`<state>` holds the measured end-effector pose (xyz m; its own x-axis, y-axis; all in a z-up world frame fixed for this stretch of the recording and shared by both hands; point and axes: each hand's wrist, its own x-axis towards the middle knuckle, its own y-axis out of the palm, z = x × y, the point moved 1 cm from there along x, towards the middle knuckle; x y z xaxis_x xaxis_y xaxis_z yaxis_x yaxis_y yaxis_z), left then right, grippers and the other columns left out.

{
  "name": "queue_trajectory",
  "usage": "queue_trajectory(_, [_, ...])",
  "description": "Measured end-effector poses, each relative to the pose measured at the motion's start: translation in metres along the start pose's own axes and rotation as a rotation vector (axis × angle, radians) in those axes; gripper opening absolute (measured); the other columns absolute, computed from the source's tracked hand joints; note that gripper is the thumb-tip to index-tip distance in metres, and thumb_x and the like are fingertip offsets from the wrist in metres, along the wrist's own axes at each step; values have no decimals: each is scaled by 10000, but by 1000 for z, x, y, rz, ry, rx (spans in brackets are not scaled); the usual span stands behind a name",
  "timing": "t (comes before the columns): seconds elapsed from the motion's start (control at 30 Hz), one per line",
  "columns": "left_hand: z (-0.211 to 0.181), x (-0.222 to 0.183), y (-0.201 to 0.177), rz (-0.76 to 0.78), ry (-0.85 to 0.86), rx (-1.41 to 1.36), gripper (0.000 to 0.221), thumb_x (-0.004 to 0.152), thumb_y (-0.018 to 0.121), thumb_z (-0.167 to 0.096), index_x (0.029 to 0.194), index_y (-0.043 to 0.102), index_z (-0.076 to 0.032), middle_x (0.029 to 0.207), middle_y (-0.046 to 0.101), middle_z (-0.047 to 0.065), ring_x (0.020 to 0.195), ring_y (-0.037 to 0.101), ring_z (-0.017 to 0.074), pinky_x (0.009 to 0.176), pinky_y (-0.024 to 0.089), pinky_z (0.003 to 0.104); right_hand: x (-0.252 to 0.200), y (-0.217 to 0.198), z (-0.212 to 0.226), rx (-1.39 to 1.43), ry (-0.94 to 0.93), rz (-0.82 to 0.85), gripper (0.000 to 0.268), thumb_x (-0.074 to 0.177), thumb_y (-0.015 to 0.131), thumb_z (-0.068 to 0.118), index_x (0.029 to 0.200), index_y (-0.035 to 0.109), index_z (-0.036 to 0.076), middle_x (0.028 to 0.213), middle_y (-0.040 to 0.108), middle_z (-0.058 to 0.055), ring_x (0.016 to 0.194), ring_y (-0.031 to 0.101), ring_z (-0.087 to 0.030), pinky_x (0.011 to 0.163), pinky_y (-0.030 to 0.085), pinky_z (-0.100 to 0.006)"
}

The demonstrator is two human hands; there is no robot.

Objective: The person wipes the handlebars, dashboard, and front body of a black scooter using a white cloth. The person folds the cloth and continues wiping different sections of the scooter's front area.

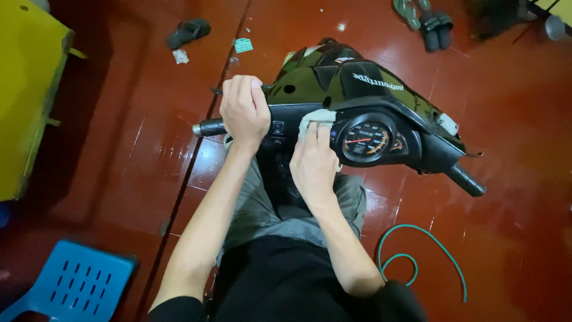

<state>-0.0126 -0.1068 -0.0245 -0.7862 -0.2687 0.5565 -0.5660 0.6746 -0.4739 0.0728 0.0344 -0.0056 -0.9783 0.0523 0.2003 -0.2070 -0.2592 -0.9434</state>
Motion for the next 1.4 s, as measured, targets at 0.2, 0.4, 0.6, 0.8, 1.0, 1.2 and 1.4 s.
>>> queue_trajectory(0.2, [6, -1, 6, 5, -10, 53, 214, 1062, 450, -221, 907, 583, -159, 800, 494, -5, 862, 603, 294, 725, 512, 435, -9, -5, 23, 384, -153, 166, 436, 996, 533, 176, 1391, 574, -6, 1167, 614, -201, 871, 668, -553, 696, 590, -611])
queue_trajectory(0.4, [13, -4, 11, -54, 14, 68, 209, 1049, 482, -209, 869, 584, -181, 777, 513, -28, 826, 618, 259, 701, 525, 410, -22, 24, -6, 1261, 210, 340, 230, 1036, 612, 224, 1132, 748, 64, 957, 667, 54, 860, 599, -85, 770, 565, -333])
queue_trajectory(0.6, [-8, 1, -2, -48, -19, 3, 214, 1057, 460, -191, 875, 567, -158, 763, 492, 7, 809, 601, 308, 695, 513, 435, 0, -98, -83, 1226, 152, -440, 183, 1071, 483, 37, 1233, 568, 26, 1124, 638, -82, 943, 622, -157, 854, 551, -276])
queue_trajectory(0.8, [-18, 5, -7, -52, 12, 13, 191, 984, 479, -92, 873, 623, -33, 836, 616, 97, 753, 530, 275, 682, 457, 392, 78, -140, -45, 270, -502, -138, 499, 934, 731, -25, 1424, 653, 33, 1531, 484, -243, 1382, 473, -439, 1181, 359, -554])
queue_trajectory(1.0, [-19, 5, -9, -62, -2, 22, 182, 975, 491, -79, 862, 624, -32, 837, 611, 95, 771, 538, 283, 692, 460, 392, 118, -52, -20, -112, -727, 326, 409, 1014, 504, 353, 1358, 667, 201, 1470, 584, -81, 1189, 589, -405, 908, 446, -508])
queue_trajectory(1.2, [-18, 6, -9, -37, -6, 21, 170, 978, 490, -73, 880, 620, -24, 846, 607, 105, 782, 537, 288, 695, 451, 403, 170, -11, -12, -22, -605, 866, 580, 1002, 347, 457, 1559, 402, 306, 1660, 312, 1, 1463, 321, -448, 1202, 252, -530])
queue_trajectory(1.4, [-22, 8, -10, -41, -24, 18, 180, 969, 481, -63, 859, 614, -13, 853, 608, 106, 799, 542, 278, 719, 459, 384, 209, 17, -11, 51, -597, 1089, 631, 1013, 355, 439, 1543, 397, 99, 1656, 336, -38, 1534, 256, -265, 1241, 195, -419])
